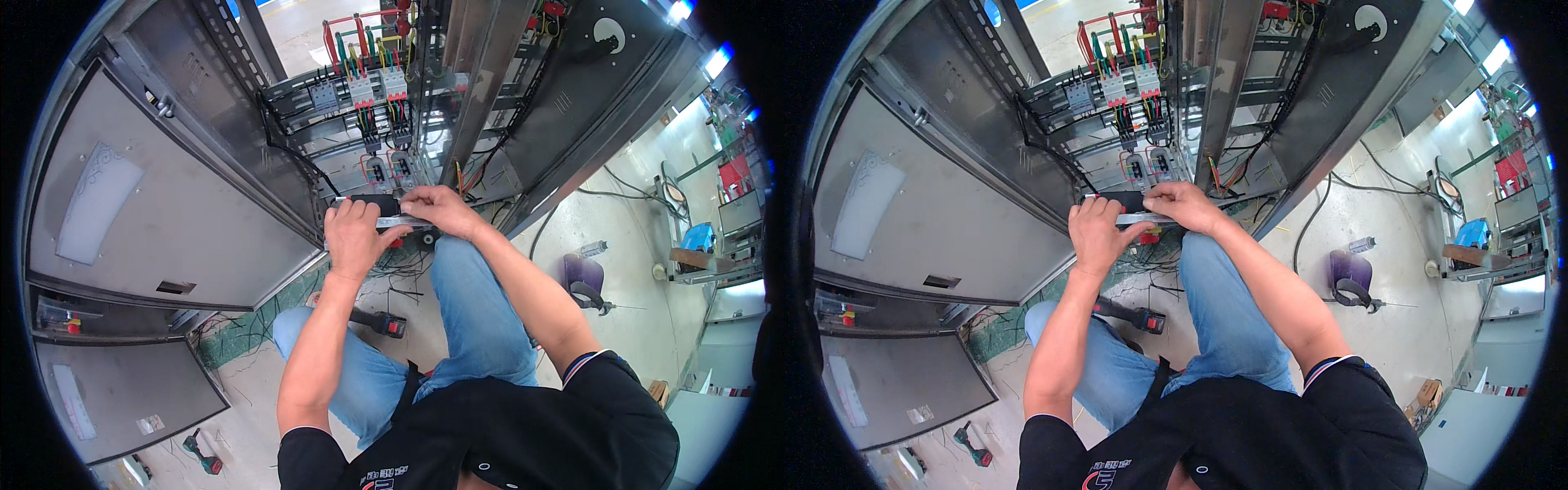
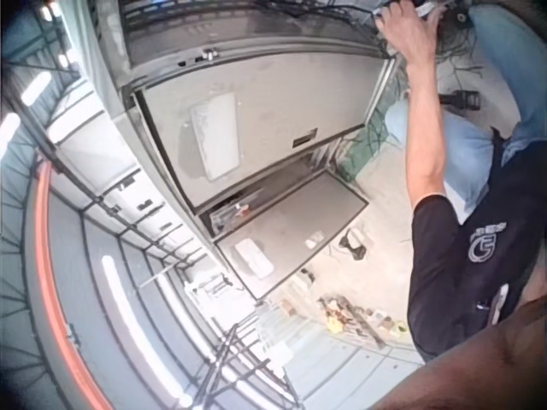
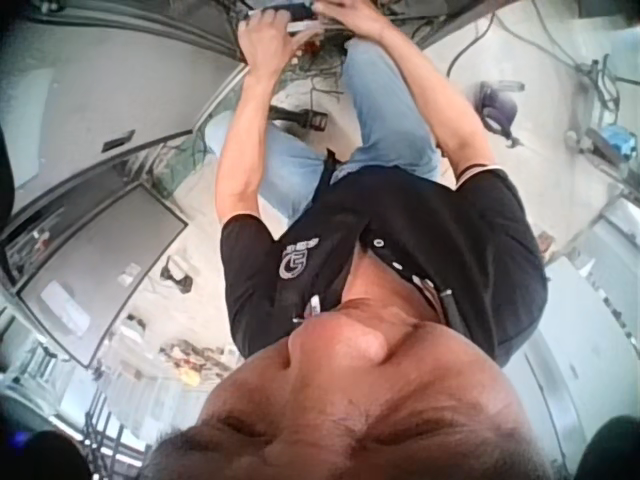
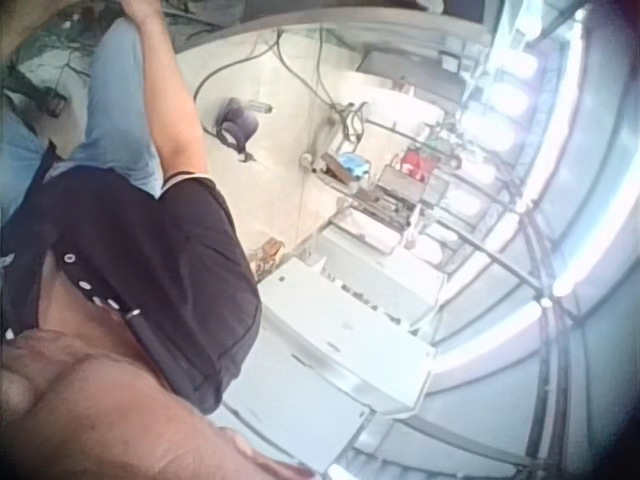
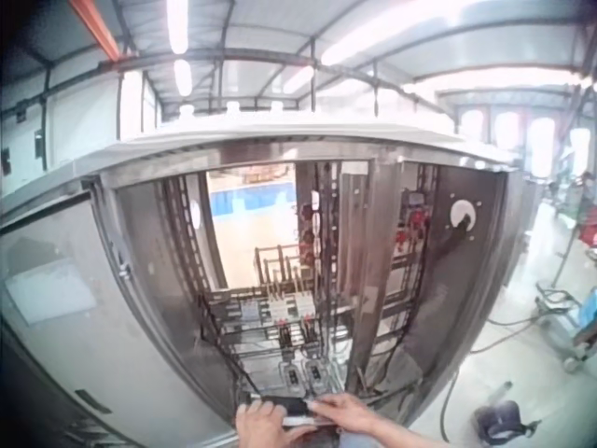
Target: The person installs a control panel into an open electrical cabinet, aligns it, and secures it with a power drill. They then use a welding torch to weld the panel to the cabinet frame, producing bright sparks.
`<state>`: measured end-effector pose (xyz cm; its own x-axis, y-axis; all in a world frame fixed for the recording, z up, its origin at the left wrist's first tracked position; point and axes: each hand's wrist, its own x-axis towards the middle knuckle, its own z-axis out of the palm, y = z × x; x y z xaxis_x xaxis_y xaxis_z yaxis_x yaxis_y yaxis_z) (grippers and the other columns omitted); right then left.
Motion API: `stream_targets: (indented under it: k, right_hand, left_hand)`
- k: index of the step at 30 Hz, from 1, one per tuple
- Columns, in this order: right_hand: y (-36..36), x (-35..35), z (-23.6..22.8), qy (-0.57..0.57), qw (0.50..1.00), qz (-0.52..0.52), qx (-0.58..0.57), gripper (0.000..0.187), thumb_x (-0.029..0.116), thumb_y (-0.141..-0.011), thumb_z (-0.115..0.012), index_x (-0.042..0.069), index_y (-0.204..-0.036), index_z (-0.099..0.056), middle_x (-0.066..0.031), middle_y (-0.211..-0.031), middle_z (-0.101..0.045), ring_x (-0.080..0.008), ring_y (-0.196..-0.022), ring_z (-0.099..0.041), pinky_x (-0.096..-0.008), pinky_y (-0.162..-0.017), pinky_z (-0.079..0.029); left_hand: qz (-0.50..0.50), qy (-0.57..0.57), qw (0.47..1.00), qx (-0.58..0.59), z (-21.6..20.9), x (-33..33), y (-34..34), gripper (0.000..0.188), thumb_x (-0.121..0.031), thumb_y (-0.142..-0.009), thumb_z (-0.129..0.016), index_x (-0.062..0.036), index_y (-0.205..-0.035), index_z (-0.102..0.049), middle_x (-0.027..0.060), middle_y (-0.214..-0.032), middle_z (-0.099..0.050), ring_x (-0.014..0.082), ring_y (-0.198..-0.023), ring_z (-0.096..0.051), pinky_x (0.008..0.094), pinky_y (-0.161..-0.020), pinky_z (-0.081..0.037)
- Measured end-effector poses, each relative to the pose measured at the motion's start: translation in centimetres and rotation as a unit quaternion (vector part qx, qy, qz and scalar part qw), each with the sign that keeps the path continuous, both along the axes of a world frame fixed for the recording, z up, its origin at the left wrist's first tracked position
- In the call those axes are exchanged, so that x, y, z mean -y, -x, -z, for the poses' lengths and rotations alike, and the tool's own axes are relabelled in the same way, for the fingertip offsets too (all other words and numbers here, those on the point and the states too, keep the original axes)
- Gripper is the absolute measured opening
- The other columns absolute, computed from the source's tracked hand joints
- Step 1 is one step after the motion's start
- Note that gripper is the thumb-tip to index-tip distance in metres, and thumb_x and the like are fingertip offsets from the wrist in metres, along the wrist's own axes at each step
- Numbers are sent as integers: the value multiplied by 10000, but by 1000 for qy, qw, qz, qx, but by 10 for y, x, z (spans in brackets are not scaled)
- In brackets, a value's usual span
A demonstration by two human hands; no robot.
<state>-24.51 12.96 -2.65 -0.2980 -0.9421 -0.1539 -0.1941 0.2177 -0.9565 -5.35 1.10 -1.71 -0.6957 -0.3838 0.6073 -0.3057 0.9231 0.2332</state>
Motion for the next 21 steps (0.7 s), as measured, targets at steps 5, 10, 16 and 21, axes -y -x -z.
stream_targets:
  k: [5, 10, 16, 21]
  right_hand:
    - [12, 20, -13, -50, 984, -173, -12, 429, 298, -975, -728, -10, -1273, -701, -69, -1133, -740, -94, -1027, -635, -271, -903, -513]
    - [8, 33, -12, -64, 978, -198, -20, 359, 279, -965, -741, -16, -1169, -748, -54, -1023, -761, -92, -933, -636, -272, -852, -513]
    - [2, 26, 0, -14, 985, -166, -39, 303, 246, -954, -744, -18, -1103, -760, -65, -972, -759, -97, -904, -643, -289, -823, -520]
    - [-6, 27, 12, -7, 989, -139, -45, 268, 205, -944, -746, -18, -1094, -759, -71, -957, -762, -94, -896, -652, -288, -816, -525]
  left_hand:
    - [10, 14, 1000, -20, -2, 3, -6, 548, -562, -591, -884, -100, -715, -618, 35, -699, -555, 255, -738, -565, 392, -665, -368]
    - [10, -10, 1000, -1, -3, 8, -9, 555, -535, -555, -905, -98, -741, -619, 27, -713, -549, 250, -750, -553, 395, -686, -360]
    - [39, -9, 995, 92, -8, 3, -16, 594, -506, -560, -912, -97, -859, -601, 55, -821, -562, 264, -843, -554, 400, -761, -378]
    - [10, -14, 990, 138, 1, -1, -17, 540, -401, -596, -923, -107, -895, -583, 54, -852, -555, 265, -866, -561, 404, -770, -392]
